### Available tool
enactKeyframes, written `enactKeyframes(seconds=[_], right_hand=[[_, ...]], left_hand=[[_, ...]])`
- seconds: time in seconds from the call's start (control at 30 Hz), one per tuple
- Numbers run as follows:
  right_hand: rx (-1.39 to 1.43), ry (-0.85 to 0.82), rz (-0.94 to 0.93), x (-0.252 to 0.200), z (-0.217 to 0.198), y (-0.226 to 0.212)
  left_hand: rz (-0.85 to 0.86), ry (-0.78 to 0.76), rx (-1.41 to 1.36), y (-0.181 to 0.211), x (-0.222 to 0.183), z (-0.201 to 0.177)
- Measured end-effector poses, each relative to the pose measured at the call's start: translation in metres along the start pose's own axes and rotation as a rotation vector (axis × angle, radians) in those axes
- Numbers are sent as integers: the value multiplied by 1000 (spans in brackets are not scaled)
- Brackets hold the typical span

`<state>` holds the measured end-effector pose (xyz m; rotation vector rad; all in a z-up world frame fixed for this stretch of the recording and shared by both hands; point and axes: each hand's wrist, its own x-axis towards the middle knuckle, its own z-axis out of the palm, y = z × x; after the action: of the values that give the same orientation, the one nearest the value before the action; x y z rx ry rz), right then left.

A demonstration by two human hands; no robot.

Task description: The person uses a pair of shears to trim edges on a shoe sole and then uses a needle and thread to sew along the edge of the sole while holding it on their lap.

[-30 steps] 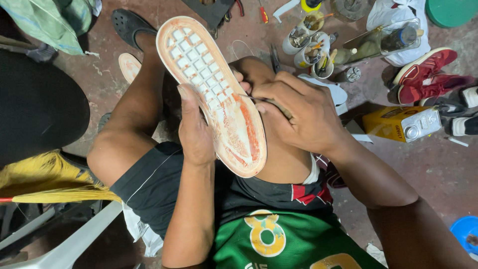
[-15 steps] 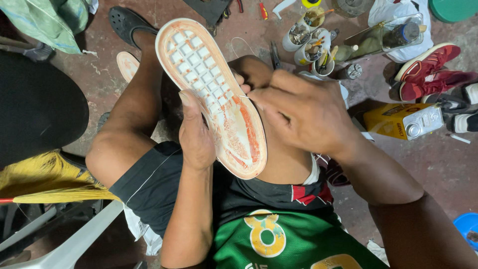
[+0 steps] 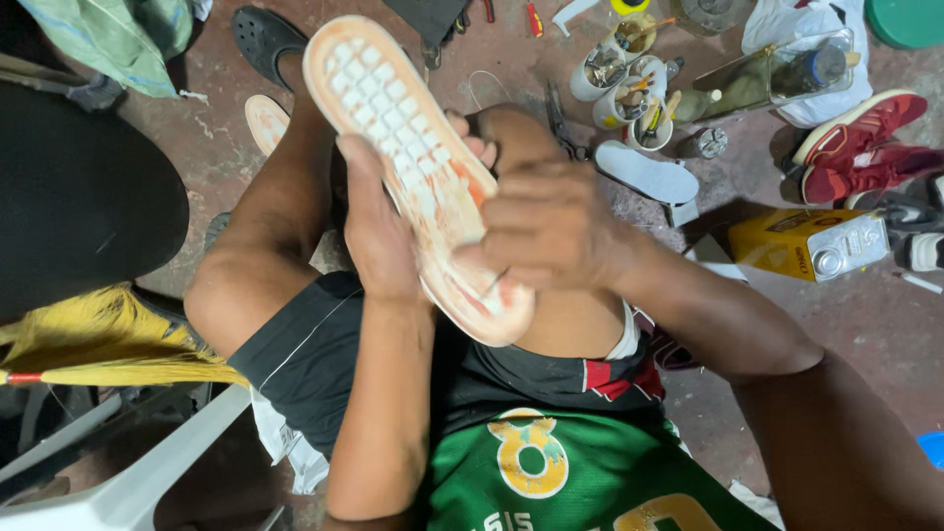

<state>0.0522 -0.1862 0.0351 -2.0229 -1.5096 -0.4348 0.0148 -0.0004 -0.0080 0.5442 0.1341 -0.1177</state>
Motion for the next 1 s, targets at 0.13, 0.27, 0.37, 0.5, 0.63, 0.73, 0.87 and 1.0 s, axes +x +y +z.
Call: enactKeyframes(seconds=[0.13,0.27,0.37,0.5,0.63,0.73,0.87,1.0], right_hand=[[364,54,318,5,-2,-11],[370,38,668,-8,-28,-24],[304,41,673,2,-30,-35],[203,1,535,30,-23,-48],[-1,-142,484,58,-10,-50],[-75,-182,446,70,0,-51],[-34,-209,412,78,15,-50],[-7,-195,456,83,27,-51]], left_hand=[[-41,-7,-132,6,10,3],[0,-118,-207,18,-12,3],[45,-58,-106,26,-21,1],[149,-82,-48,30,-24,-9],[215,-77,-42,39,-32,-22],[289,-3,24,44,-36,-31],[311,20,-5,50,-44,-43],[340,25,0,58,-44,-49]])
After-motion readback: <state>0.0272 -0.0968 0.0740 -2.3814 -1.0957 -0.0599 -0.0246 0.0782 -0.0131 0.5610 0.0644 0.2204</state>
